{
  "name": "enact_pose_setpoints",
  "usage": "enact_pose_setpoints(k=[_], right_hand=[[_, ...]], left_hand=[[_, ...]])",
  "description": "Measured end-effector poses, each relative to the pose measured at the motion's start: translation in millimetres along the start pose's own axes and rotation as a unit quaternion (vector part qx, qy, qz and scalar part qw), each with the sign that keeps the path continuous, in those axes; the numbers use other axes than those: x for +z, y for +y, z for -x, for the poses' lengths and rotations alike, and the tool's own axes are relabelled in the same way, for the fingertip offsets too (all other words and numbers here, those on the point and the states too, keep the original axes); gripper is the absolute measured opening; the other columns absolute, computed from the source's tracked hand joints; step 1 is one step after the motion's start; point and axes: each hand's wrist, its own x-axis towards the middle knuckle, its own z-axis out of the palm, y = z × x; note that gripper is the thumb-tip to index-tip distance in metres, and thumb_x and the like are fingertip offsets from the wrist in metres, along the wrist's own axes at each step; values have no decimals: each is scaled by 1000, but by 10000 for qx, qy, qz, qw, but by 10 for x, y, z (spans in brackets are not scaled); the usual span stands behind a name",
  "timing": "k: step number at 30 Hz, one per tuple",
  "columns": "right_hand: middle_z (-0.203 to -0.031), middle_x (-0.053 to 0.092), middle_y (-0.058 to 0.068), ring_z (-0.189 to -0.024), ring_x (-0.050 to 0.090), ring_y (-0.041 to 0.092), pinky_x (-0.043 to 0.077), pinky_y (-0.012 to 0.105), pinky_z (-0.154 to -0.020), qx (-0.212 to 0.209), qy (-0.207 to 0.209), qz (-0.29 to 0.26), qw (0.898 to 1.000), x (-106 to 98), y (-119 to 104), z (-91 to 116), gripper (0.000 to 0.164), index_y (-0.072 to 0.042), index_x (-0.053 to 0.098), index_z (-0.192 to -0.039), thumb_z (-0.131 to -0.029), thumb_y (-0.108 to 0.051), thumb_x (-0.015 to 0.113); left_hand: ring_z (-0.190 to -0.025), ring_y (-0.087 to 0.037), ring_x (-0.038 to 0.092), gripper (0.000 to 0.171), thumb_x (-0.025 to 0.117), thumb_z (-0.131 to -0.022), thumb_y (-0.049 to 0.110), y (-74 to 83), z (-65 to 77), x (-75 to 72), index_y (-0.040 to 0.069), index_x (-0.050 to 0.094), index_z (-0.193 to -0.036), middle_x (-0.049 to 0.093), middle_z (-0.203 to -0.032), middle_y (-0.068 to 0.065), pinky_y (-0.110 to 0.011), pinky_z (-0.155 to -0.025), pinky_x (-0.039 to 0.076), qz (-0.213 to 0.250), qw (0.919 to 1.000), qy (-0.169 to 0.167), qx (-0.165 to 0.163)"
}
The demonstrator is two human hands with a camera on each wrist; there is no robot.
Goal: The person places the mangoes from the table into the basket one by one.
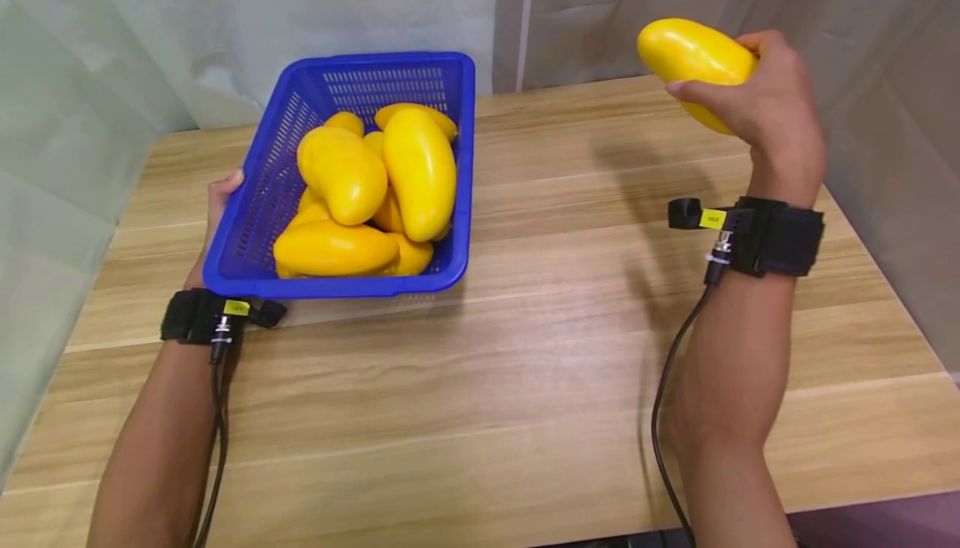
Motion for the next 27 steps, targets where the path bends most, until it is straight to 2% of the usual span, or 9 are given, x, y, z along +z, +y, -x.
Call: enact_pose_setpoints(k=[6,9,22,27], right_hand=[[-110,40,-16,-96,41,7,35,34,-92,-8,-55,-21,10000,1,-14,9,94,-24,32,-157,-81,-40,85],[-110,40,-16,-96,41,7,34,33,-93,-39,-75,-38,10000,4,-21,5,94,-23,32,-157,-81,-40,85],[-111,40,-17,-96,41,6,35,32,-93,-133,-117,99,9998,40,-52,6,95,-22,30,-158,-81,-41,84],[-111,40,-17,-97,40,7,35,33,-93,-166,-146,196,9996,62,-60,-1,96,-22,29,-158,-82,-42,84]], left_hand=[[-108,-19,59,69,26,-106,54,6,-15,-10,18,11,-163,54,-129,-6,-31,-91,52,250,9996,-87,-36],[-108,-18,59,69,26,-106,54,10,-10,-6,18,10,-163,54,-130,-5,-30,-91,52,160,9998,-66,-34],[-110,-17,57,67,26,-105,56,12,0,20,21,22,-161,49,-135,-4,-30,-93,51,-136,9999,81,-27],[-110,-17,58,67,27,-105,55,7,-7,11,19,21,-162,52,-134,-4,-29,-92,51,-71,9999,92,28]])
